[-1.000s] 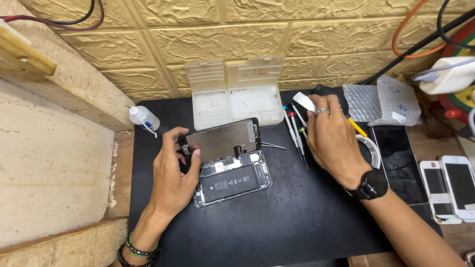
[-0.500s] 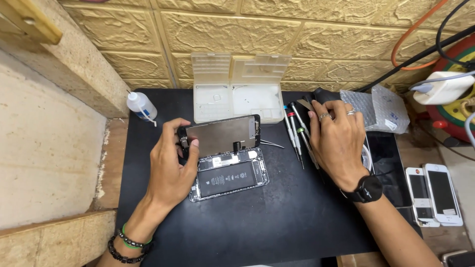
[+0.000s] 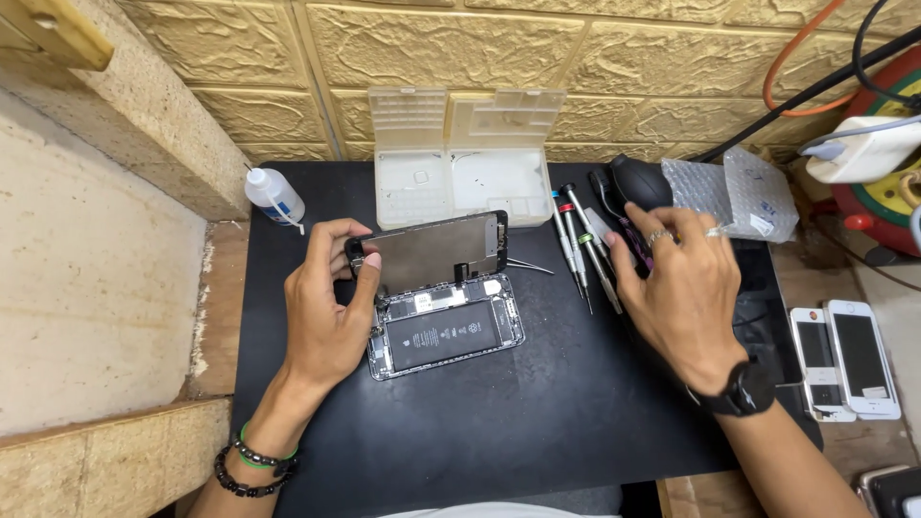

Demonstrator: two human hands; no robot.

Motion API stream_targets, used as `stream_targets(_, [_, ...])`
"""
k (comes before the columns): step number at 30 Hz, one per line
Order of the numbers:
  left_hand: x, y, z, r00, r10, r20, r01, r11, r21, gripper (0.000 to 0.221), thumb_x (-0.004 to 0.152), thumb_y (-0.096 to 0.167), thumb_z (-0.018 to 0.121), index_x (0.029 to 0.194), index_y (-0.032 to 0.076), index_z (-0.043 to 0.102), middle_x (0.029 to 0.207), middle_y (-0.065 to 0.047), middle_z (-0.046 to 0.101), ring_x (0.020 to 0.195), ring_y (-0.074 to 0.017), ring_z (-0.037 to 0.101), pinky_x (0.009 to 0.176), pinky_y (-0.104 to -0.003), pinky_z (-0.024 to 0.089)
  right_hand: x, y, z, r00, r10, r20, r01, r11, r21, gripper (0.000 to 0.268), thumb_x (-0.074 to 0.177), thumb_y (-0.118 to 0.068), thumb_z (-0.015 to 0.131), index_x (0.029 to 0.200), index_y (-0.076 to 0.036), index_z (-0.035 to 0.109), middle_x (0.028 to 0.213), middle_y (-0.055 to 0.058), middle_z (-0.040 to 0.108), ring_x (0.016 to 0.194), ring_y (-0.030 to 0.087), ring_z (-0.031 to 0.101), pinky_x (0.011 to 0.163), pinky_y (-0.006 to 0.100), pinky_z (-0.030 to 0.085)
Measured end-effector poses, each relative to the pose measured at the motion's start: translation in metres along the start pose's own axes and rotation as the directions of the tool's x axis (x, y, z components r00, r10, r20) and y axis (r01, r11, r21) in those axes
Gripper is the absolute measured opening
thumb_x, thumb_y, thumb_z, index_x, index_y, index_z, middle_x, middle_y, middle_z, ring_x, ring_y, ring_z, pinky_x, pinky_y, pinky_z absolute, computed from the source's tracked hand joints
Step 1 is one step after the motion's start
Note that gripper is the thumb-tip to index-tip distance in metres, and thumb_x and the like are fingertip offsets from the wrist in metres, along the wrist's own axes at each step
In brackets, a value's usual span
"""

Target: The person uses a screwdriver to remove screws from the bottom of a smartphone. They then use a metal prying tool to separate the screen from the phone's body. After opening the device, they use a screwdriver to remove screws from an internal metal bracket.

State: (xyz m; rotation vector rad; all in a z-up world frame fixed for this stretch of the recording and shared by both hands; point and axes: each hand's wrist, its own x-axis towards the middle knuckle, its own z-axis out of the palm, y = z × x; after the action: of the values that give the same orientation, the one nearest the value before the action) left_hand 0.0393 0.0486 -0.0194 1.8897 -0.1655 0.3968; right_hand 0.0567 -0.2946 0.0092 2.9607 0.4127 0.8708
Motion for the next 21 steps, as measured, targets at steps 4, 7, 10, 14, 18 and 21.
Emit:
stream_targets(4, [0.000,-0.006,0.001,1.000,-0.008,-0.006,0.008,1.000,-0.010,0.021,0.098,-0.002,0.058,0.119,0.000,0.056,0.092,-0.021,0.071,0.084,-0.0288,0.075,0.068,-0.037,0.059,0.003,-0.014,-0.014,0.986,0.093,0.140,-0.118,0.976,0.182,0.027,0.091,-0.028,0.082,0.112,-0.012,0.084,0.088,0.006,0.074,0.078,0.028,0.071,0.065,0.039,0.052])
stream_targets(7, [0.001,-0.006,0.002,1.000,-0.004,0.004,0.004,1.000,-0.001,0.023,0.098,-0.005,0.055,0.120,0.000,0.056,0.092,-0.020,0.070,0.084,-0.0278,0.073,0.069,-0.037,0.058,0.020,-0.023,-0.013,0.960,0.092,0.264,-0.160,0.954,0.251,0.031,0.089,-0.022,0.078,0.119,-0.013,0.081,0.075,0.009,0.070,0.075,0.035,0.070,0.066,0.047,0.055])
stream_targets(10, [0.002,-0.005,0.001,1.000,-0.001,0.003,0.001,1.000,-0.016,0.025,0.098,-0.006,0.055,0.122,0.000,0.056,0.094,-0.021,0.071,0.084,-0.0274,0.073,0.068,-0.036,0.058,0.032,-0.022,0.007,0.940,0.096,0.328,-0.159,0.973,0.170,0.034,0.088,-0.027,0.076,0.121,-0.019,0.079,0.075,0.003,0.069,0.076,0.033,0.072,0.068,0.049,0.057])
stream_targets(14, [0.002,-0.008,0.000,1.000,0.000,0.000,0.000,1.000,-0.015,0.026,0.096,-0.005,0.055,0.122,0.000,0.057,0.094,-0.022,0.071,0.082,-0.0275,0.072,0.067,-0.037,0.058,0.046,-0.026,0.014,0.898,0.134,0.420,-0.195,0.975,0.107,0.031,0.088,-0.029,0.074,0.116,-0.018,0.079,0.082,0.002,0.074,0.079,0.035,0.075,0.068,0.051,0.058])
stream_targets(18, [0.000,-0.011,0.003,1.000,0.017,-0.017,-0.017,1.000,0.007,0.027,0.096,-0.002,0.057,0.123,0.002,0.059,0.099,-0.023,0.070,0.086,-0.0317,0.072,0.068,-0.038,0.058,0.056,-0.035,0.004,0.859,0.173,0.481,-0.226,0.973,0.054,0.024,0.090,-0.028,0.072,0.106,-0.012,0.081,0.080,0.008,0.078,0.080,0.044,0.076,0.073,0.057,0.058])
stream_targets(21, [-0.002,-0.011,0.002,1.000,0.015,-0.023,-0.014,1.000,0.019,0.028,0.096,-0.004,0.057,0.123,0.001,0.062,0.101,-0.026,0.069,0.089,-0.0355,0.073,0.069,-0.039,0.060,0.051,-0.029,0.017,0.853,0.208,0.479,-0.264,0.963,0.051,0.036,0.090,-0.029,0.071,0.122,-0.015,0.078,0.079,0.005,0.078,0.080,0.044,0.076,0.075,0.059,0.058])
